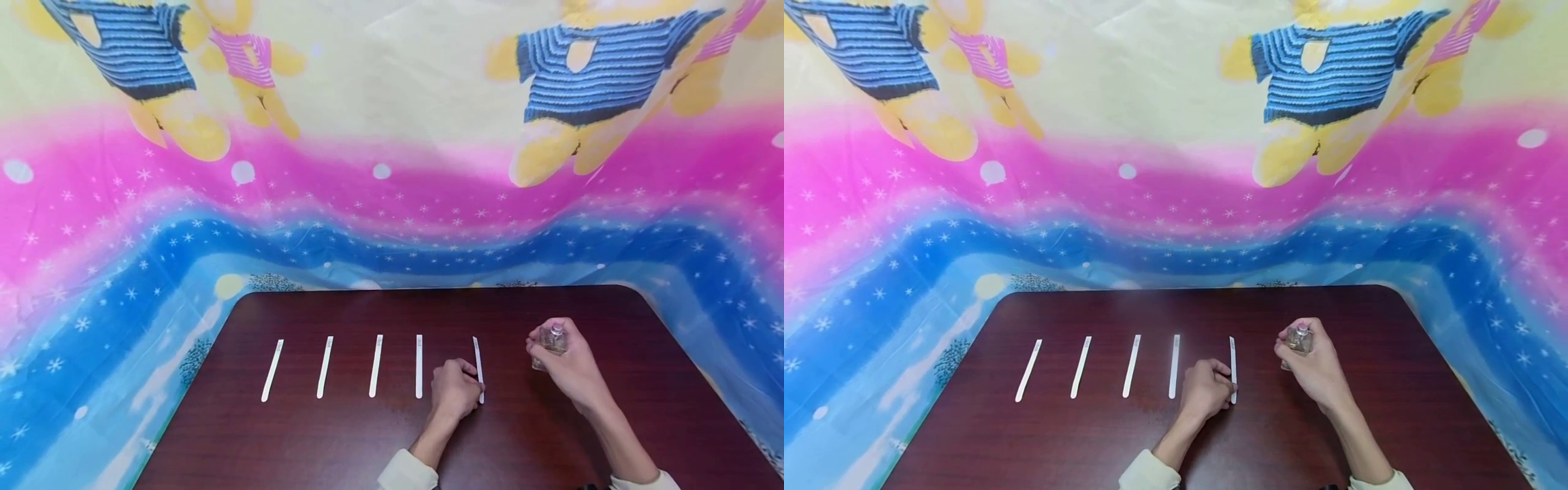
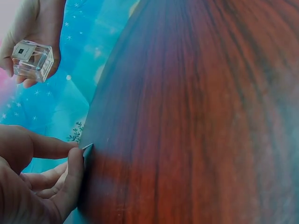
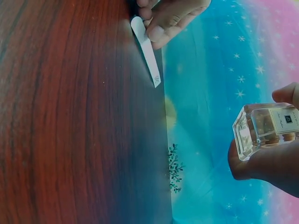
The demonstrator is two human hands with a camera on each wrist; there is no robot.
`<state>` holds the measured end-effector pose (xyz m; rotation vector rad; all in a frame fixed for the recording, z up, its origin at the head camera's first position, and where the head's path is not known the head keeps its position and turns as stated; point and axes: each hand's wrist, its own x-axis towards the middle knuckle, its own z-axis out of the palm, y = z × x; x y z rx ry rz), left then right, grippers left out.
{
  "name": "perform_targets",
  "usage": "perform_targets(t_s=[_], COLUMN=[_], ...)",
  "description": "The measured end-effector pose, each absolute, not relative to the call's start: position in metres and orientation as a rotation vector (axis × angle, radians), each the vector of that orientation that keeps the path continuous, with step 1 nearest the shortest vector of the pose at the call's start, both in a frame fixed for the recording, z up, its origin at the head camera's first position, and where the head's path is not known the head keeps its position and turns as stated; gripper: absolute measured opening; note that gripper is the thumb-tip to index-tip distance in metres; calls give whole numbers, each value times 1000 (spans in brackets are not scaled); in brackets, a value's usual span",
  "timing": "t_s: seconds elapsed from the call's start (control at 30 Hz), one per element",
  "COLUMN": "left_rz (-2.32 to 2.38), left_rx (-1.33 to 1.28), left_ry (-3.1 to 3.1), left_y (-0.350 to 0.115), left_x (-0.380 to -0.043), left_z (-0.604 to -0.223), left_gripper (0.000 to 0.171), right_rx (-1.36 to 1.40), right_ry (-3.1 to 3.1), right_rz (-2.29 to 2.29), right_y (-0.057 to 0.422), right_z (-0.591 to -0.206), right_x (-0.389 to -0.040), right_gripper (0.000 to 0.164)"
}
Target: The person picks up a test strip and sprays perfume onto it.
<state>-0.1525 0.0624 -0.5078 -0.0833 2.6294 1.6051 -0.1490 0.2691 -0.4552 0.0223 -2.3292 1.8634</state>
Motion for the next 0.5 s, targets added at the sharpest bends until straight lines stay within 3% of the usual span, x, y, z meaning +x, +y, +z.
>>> perform_targets(t_s=[0.5], left_rz=[1562], left_rx=[183], left_ry=[2911], left_y=[35], left_x=[-161], left_z=[-532], left_gripper=[17], right_rx=[39], right_ry=[-2382], right_rz=[1776], right_y=[283], right_z=[-475], right_x=[-156], right_gripper=[33])
